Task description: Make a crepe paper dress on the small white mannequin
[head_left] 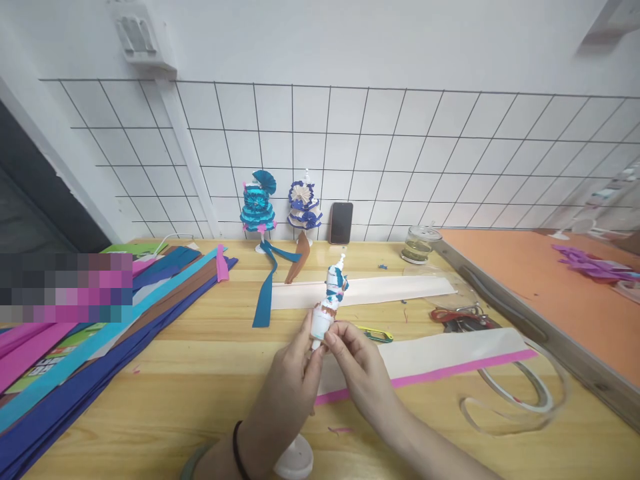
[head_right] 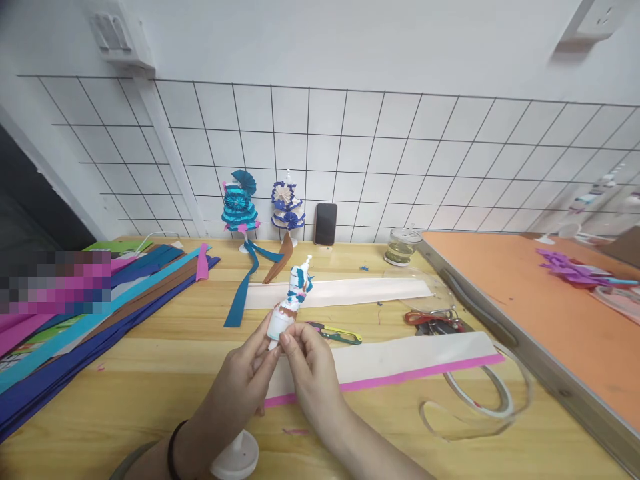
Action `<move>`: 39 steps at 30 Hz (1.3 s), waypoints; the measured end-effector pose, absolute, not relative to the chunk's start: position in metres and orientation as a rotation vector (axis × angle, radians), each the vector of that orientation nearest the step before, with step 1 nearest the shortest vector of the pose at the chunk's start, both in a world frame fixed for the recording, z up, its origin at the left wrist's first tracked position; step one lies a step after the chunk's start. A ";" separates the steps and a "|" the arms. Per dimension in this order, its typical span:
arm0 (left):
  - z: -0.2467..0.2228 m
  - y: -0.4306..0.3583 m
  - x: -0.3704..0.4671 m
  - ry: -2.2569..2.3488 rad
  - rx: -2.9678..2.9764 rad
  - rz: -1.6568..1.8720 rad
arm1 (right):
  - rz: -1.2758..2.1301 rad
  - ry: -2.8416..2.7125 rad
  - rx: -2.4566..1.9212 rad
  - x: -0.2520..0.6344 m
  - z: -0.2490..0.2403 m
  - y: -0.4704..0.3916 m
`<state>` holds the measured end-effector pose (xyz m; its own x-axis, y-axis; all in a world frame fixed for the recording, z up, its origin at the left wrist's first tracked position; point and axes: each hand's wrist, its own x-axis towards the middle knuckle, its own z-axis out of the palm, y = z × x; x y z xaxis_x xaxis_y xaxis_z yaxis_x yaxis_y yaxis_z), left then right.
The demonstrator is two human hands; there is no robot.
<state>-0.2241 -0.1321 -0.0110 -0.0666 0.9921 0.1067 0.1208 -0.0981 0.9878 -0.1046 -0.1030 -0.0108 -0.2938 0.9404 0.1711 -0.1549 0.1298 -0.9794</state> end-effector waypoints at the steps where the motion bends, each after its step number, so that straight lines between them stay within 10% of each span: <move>1: -0.011 -0.132 -0.224 1.340 1.412 1.273 | 1.361 -1.406 -0.838 -0.106 -0.011 -0.103; 15: -0.016 -0.127 -0.226 1.610 2.039 1.140 | 1.314 -1.506 -0.821 -0.104 -0.013 -0.108; 39: -0.017 -0.105 -0.244 1.044 1.011 1.168 | 1.506 -1.569 -0.968 -0.079 -0.013 -0.069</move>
<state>-0.2444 -0.1052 -0.0170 0.0897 0.9911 -0.0981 -0.2079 0.1149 0.9714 -0.0789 -0.0692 -0.0127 -0.4395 0.8982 0.0111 0.0257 0.0249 -0.9994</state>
